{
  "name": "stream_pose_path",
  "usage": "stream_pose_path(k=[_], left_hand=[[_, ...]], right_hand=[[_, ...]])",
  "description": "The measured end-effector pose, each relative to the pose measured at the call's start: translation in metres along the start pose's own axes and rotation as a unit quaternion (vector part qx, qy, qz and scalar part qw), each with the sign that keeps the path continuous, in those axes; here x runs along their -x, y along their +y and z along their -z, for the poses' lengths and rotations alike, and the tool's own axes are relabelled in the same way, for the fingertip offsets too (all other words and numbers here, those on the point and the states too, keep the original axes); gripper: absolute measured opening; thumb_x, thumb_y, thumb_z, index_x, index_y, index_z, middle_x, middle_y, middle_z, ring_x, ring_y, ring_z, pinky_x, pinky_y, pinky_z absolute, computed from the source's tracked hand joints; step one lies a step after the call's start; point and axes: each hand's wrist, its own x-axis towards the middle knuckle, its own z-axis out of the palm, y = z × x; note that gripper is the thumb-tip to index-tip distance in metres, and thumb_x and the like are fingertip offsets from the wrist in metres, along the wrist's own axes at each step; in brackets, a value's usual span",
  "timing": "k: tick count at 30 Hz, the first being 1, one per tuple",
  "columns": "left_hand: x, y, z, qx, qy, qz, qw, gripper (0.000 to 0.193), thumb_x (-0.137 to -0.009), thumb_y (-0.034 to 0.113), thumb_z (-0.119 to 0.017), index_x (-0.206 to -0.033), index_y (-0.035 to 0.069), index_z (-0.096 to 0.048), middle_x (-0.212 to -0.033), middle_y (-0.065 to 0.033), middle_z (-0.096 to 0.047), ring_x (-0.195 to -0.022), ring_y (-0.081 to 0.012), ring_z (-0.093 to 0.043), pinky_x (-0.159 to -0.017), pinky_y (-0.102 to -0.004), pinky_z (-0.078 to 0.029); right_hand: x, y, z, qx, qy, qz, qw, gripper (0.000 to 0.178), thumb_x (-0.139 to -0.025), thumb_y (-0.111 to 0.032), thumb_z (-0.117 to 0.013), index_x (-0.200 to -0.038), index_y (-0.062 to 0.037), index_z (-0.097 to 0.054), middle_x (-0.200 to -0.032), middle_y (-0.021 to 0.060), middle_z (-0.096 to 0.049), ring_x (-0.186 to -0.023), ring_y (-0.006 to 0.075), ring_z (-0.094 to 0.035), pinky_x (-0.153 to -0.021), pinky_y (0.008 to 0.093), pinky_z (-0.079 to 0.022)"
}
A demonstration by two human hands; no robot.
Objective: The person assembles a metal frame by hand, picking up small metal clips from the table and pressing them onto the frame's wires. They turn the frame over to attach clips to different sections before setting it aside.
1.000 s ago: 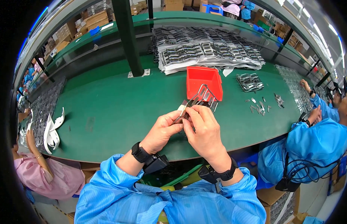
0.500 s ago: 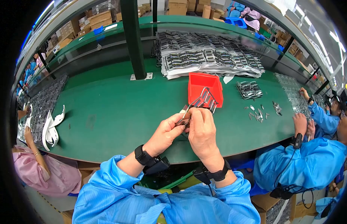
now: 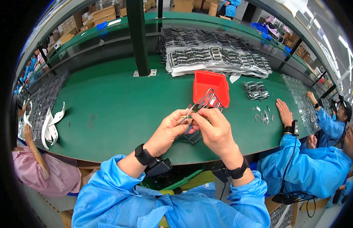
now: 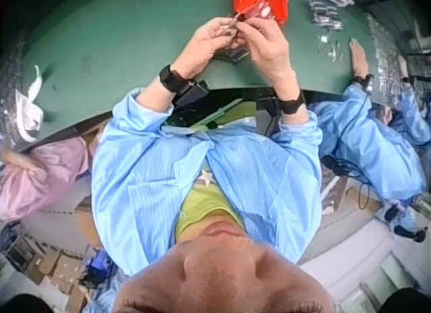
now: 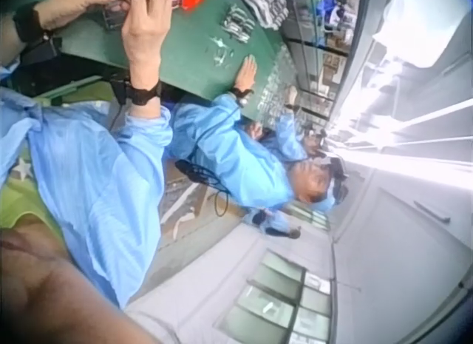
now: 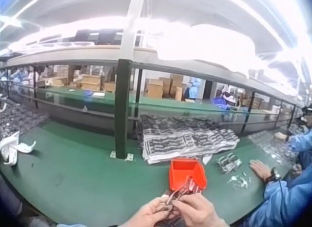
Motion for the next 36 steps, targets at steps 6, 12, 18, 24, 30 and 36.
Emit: stream_pose_path(k=[6, 12, 18, 24, 30, 36], left_hand=[[-0.002, -0.002, -0.001, -0.015, -0.004, -0.005, 1.0, 0.033, -0.091, 0.003, -0.048, -0.124, 0.004, -0.047, -0.113, -0.0039, -0.054, -0.099, -0.0109, -0.055, -0.088, -0.0254, -0.045], [-0.003, -0.003, 0.002, -0.061, -0.013, -0.018, 0.998, 0.032, -0.093, 0.006, -0.041, -0.124, -0.001, -0.044, -0.111, -0.0099, -0.058, -0.103, -0.0154, -0.057, -0.089, -0.0271, -0.046], [-0.003, -0.006, 0.001, -0.067, 0.006, -0.005, 0.998, 0.035, -0.093, 0.003, -0.044, -0.128, 0.001, -0.045, -0.111, -0.0058, -0.057, -0.102, -0.0121, -0.055, -0.088, -0.0255, -0.045], [-0.005, -0.007, 0.004, -0.127, 0.007, -0.037, 0.991, 0.035, -0.094, 0.004, -0.043, -0.129, 0.0, -0.043, -0.114, -0.0081, -0.057, -0.104, -0.0143, -0.056, -0.091, -0.0278, -0.045], [-0.005, -0.017, 0.004, -0.154, 0.027, -0.069, 0.985, 0.034, -0.094, 0.003, -0.042, -0.128, 0.0, -0.045, -0.114, -0.0083, -0.057, -0.104, -0.0146, -0.056, -0.092, -0.0279, -0.044], [-0.006, -0.022, 0.008, -0.248, 0.08, -0.094, 0.961, 0.033, -0.094, 0.002, -0.041, -0.127, -0.001, -0.045, -0.115, -0.0077, -0.057, -0.104, -0.0137, -0.056, -0.093, -0.0275, -0.044]], right_hand=[[-0.004, 0.008, 0.005, 0.064, -0.026, 0.086, 0.994, 0.04, -0.055, 0.003, -0.067, -0.095, 0.0015, -0.062, -0.086, 0.0091, -0.055, -0.072, 0.0242, -0.057, -0.058, 0.0312, -0.049], [-0.002, 0.012, -0.005, 0.079, -0.002, 0.019, 0.997, 0.023, -0.067, 0.005, -0.064, -0.088, -0.0007, -0.059, -0.084, 0.0099, -0.054, -0.07, 0.0256, -0.055, -0.057, 0.0341, -0.047], [-0.001, -0.002, -0.011, 0.032, -0.026, -0.153, 0.987, 0.013, -0.075, 0.001, -0.063, -0.085, -0.0023, -0.056, -0.082, 0.0111, -0.053, -0.072, 0.0277, -0.055, -0.06, 0.0365, -0.047], [-0.01, -0.009, -0.003, 0.054, -0.018, -0.058, 0.997, 0.017, -0.072, 0.001, -0.064, -0.086, -0.0029, -0.055, -0.078, 0.0091, -0.051, -0.071, 0.0253, -0.054, -0.059, 0.0348, -0.047], [0.004, -0.003, -0.012, 0.147, 0.015, -0.038, 0.988, 0.015, -0.073, -0.002, -0.064, -0.085, -0.0019, -0.054, -0.077, 0.0098, -0.051, -0.07, 0.0257, -0.053, -0.059, 0.0342, -0.046], [0.004, -0.014, -0.039, 0.176, 0.019, -0.13, 0.976, 0.012, -0.078, -0.006, -0.061, -0.084, -0.0031, -0.05, -0.076, 0.0111, -0.048, -0.071, 0.0276, -0.053, -0.059, 0.0352, -0.046]])
